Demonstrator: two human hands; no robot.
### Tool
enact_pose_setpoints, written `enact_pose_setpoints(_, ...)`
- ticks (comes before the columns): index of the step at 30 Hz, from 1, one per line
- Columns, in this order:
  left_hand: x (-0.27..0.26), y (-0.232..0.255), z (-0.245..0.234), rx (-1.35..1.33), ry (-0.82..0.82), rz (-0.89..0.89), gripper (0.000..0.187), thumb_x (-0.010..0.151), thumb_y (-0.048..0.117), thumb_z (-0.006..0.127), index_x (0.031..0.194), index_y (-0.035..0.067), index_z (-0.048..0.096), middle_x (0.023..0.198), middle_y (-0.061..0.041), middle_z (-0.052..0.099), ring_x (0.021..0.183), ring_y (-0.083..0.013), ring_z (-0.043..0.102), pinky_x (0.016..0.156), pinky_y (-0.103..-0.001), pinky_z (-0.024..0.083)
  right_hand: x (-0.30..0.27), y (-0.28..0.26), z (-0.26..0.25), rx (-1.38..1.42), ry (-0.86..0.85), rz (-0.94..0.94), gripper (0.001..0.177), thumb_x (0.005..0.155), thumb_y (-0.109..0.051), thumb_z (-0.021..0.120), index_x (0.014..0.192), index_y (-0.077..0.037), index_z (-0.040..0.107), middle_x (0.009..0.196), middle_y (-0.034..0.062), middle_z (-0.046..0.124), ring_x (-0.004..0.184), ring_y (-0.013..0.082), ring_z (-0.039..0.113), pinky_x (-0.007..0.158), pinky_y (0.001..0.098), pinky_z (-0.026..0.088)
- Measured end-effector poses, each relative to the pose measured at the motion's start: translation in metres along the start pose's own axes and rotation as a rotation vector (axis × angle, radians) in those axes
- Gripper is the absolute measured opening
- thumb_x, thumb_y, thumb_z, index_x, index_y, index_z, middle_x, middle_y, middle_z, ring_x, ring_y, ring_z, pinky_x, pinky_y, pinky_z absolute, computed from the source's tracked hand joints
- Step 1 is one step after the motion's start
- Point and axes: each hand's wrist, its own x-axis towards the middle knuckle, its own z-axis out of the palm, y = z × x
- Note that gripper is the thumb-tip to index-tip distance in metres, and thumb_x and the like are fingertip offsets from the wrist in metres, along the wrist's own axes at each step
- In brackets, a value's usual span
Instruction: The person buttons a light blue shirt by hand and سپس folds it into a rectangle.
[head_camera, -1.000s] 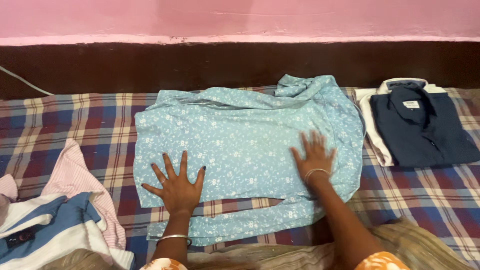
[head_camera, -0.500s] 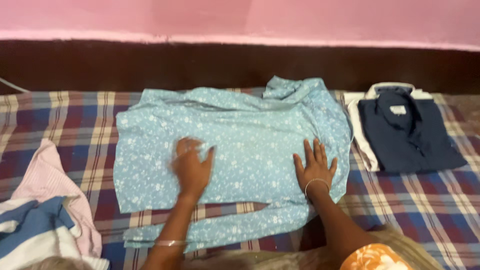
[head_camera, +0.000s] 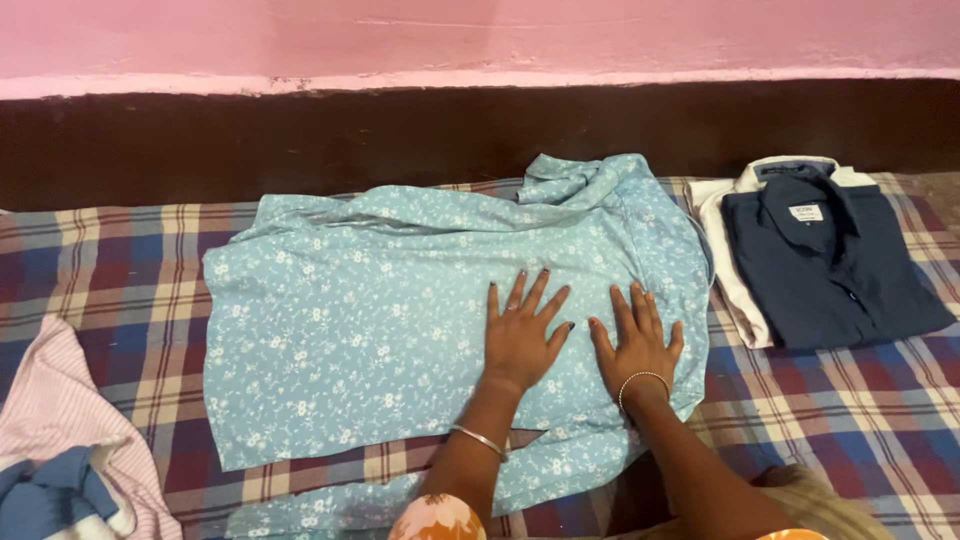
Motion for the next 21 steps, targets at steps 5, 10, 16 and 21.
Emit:
enact_pose_setpoints(5,-0.003,-0.073,-0.043,0.062,-0.005,-0.15,0.069,0.093,0.061,0.056,0.153,0.029,0.049,0.168,-0.005,0.029,0.156,-0.032,0.023,0.126,-0.057,0.009,0.0,0.0,-0.001,0.014,-0.021,0.016,0.065,0.097,-0.056,0.045,0.156,-0.031,0.038,0.168,0.0007,0.027,0.154,0.0211,0.021,0.121,0.0588,0.005)
enact_pose_setpoints(10,-0.051,-0.169,-0.118,0.329,-0.016,-0.39,0.076,0.092,0.072,0.045,0.156,0.032,0.038,0.168,-0.001,0.022,0.155,-0.0286,0.015,0.12,-0.062,0.002,0.001,-0.001,-0.002,0.002,-0.02,0.023,0.065,0.096,-0.056,0.045,0.156,-0.032,0.038,0.167,-0.0001,0.027,0.154,0.02,0.022,0.121,0.0586,0.006)
enact_pose_setpoints(16,-0.111,-0.228,-0.172,0.365,0.085,-0.608,0.072,0.094,0.065,0.043,0.158,0.033,0.035,0.17,-0.004,0.022,0.155,-0.0319,0.015,0.118,-0.066,0.004,0.001,-0.002,0.0,0.013,-0.009,0.022,0.064,0.097,-0.055,0.045,0.156,-0.032,0.038,0.167,0.0004,0.028,0.154,0.02,0.022,0.122,0.0594,0.007)
enact_pose_setpoints(21,-0.121,-0.225,-0.169,0.447,0.23,-0.618,0.068,0.1,0.056,0.041,0.162,0.028,0.036,0.17,-0.013,0.023,0.155,-0.0355,0.018,0.118,-0.069,0.006,0.0,0.002,0.004,-0.001,0.006,-0.001,0.065,0.097,-0.055,0.044,0.157,-0.031,0.038,0.167,0.0022,0.029,0.154,0.021,0.022,0.121,0.0608,0.007)
